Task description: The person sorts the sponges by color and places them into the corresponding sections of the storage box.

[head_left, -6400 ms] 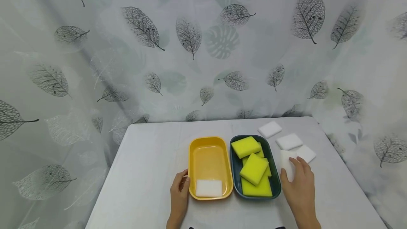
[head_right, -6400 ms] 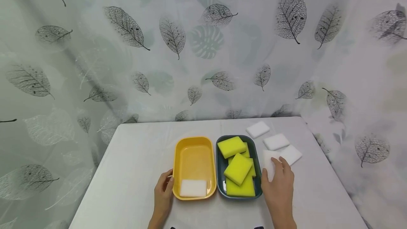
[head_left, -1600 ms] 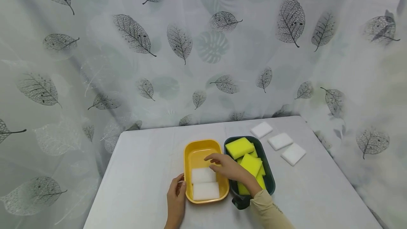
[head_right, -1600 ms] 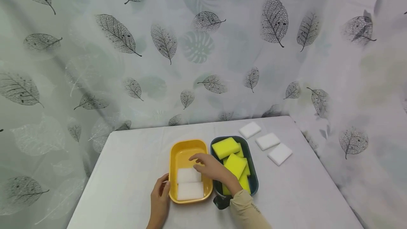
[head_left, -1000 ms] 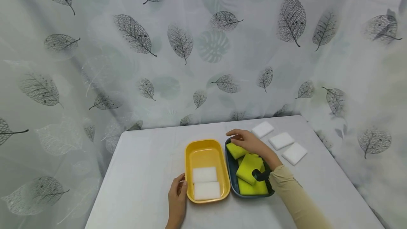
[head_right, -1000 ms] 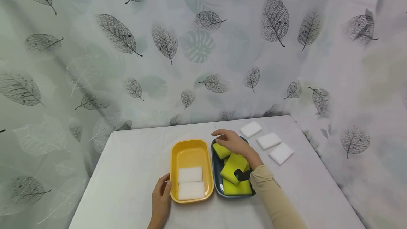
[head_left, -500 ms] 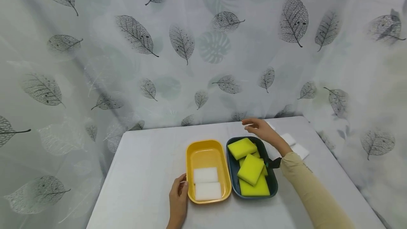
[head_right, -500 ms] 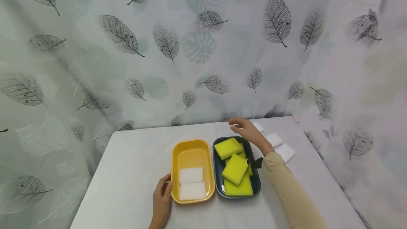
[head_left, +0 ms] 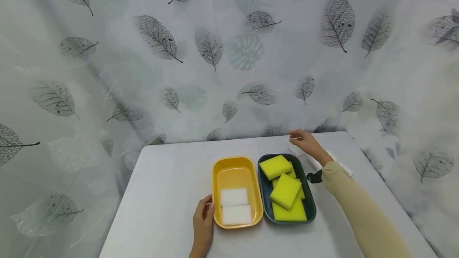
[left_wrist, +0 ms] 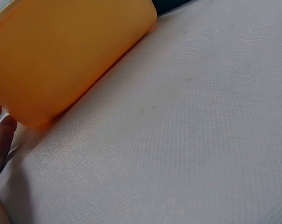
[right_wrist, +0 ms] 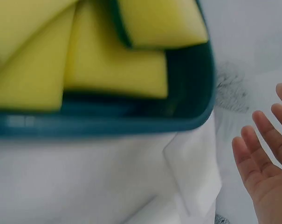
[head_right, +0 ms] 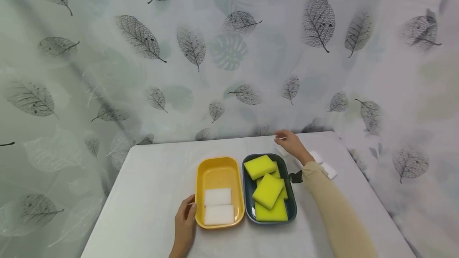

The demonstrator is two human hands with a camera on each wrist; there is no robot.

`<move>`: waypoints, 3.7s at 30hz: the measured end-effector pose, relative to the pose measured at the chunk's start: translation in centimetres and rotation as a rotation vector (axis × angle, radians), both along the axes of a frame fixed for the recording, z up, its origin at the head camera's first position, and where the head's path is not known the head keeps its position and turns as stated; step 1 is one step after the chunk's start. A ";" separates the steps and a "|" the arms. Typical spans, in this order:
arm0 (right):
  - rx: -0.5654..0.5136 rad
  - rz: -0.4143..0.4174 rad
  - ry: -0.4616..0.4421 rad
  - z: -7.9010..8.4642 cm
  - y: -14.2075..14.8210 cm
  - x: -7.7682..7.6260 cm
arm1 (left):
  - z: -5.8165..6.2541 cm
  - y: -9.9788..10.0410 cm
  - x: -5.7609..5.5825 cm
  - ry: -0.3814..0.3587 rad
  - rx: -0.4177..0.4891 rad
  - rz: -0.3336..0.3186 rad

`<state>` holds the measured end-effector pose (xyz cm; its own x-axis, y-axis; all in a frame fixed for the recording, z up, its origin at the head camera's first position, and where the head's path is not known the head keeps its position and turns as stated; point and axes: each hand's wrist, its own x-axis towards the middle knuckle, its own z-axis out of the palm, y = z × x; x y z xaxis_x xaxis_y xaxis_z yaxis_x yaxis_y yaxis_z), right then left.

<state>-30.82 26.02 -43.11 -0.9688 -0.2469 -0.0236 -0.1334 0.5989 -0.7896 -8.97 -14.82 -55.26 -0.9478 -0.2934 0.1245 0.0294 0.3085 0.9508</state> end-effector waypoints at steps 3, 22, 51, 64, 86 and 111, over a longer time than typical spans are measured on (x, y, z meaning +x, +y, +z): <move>0.080 -0.014 0.008 -0.5 0.5 -0.3 | 0.1 -0.1 -0.1 0.000 0.001 -0.005; 0.426 -0.044 -0.114 -2.6 2.5 -2.6 | 0.4 -0.2 -0.3 0.004 -0.005 -0.011; 0.660 -0.127 -0.072 -3.2 1.5 -1.3 | -0.1 -0.1 -0.1 -0.021 -0.018 0.009; 0.515 -0.170 -0.012 -4.1 2.2 -1.4 | -0.2 -0.2 -0.1 0.003 -0.015 -0.007; 0.359 -0.192 0.154 -2.0 4.2 -0.3 | -0.4 -0.1 -0.1 0.015 -0.003 -0.002; -0.122 -0.235 -0.110 2.7 0.2 2.3 | -0.4 -0.2 -0.2 0.008 -0.001 -0.005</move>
<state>-28.48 26.21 -40.45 -0.9930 -0.0230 -0.1156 0.0884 0.5033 -0.8596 -9.17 -15.04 -55.63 -0.9482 -0.2887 0.1328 0.0390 0.3092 0.9502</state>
